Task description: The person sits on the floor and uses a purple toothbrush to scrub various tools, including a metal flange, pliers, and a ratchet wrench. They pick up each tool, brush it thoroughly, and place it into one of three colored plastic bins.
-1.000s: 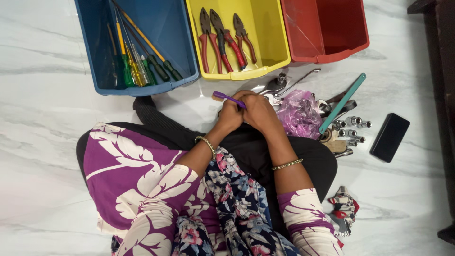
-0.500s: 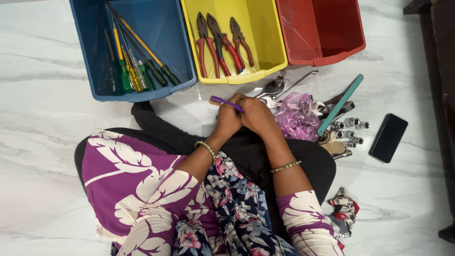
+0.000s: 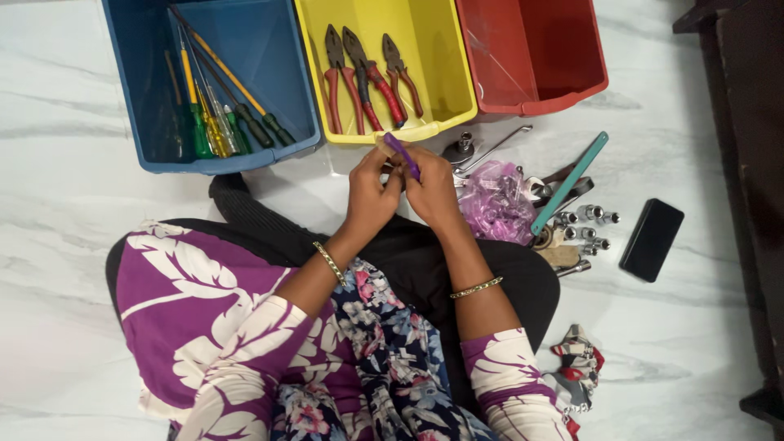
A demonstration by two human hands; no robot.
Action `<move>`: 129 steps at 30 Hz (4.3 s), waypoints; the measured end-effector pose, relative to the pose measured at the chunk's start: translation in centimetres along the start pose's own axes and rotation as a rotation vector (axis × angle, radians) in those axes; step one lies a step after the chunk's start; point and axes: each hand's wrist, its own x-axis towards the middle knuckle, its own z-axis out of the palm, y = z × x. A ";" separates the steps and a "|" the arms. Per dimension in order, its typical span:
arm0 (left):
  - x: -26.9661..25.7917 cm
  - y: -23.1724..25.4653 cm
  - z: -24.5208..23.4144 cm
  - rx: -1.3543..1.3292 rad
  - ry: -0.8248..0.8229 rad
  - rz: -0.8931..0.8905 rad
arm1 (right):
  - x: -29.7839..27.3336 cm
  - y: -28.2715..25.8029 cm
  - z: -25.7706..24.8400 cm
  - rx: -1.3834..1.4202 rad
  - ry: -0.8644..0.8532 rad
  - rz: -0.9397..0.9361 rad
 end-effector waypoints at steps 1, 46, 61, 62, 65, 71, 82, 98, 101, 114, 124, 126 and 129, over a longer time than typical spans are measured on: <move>0.4 0.5 0.0 0.017 -0.002 0.031 | 0.0 0.0 0.0 0.002 0.020 0.023; 5.1 3.2 -1.8 -0.009 -0.219 0.112 | 0.6 0.7 -0.6 0.542 0.283 0.404; 16.9 -7.9 1.3 -0.019 -0.163 -0.695 | 15.0 6.5 -1.4 0.319 -0.190 0.682; 17.4 -8.9 1.9 0.084 -0.160 -0.715 | 15.6 7.0 -1.1 0.303 -0.244 0.773; 18.8 -13.2 3.8 0.276 -0.102 -0.702 | 16.5 8.9 -0.2 0.408 -0.271 0.921; 20.1 -18.4 4.4 0.489 -0.232 -0.790 | 18.6 14.0 1.9 0.328 -0.376 0.915; 20.7 -15.9 5.1 0.451 -0.293 -0.871 | 18.0 14.7 4.0 0.199 -0.470 0.865; 20.4 -14.0 5.1 0.154 -0.124 -0.989 | 18.5 14.0 3.9 0.177 -0.483 0.889; 20.1 -15.4 5.4 0.207 -0.138 -0.916 | 18.4 15.8 4.3 0.317 -0.475 0.918; 22.6 -12.7 4.7 0.483 -0.210 -0.624 | 19.1 14.9 3.9 -0.044 -0.068 0.430; 26.1 -4.7 11.1 0.125 -0.010 -0.106 | 21.1 10.2 -8.3 0.445 0.067 0.270; 26.0 -3.7 13.2 0.424 -0.182 -0.104 | 20.8 11.9 -10.8 0.456 0.110 0.303; 24.8 -2.2 16.1 1.018 -0.410 0.179 | 20.4 15.5 -12.5 0.263 0.203 0.690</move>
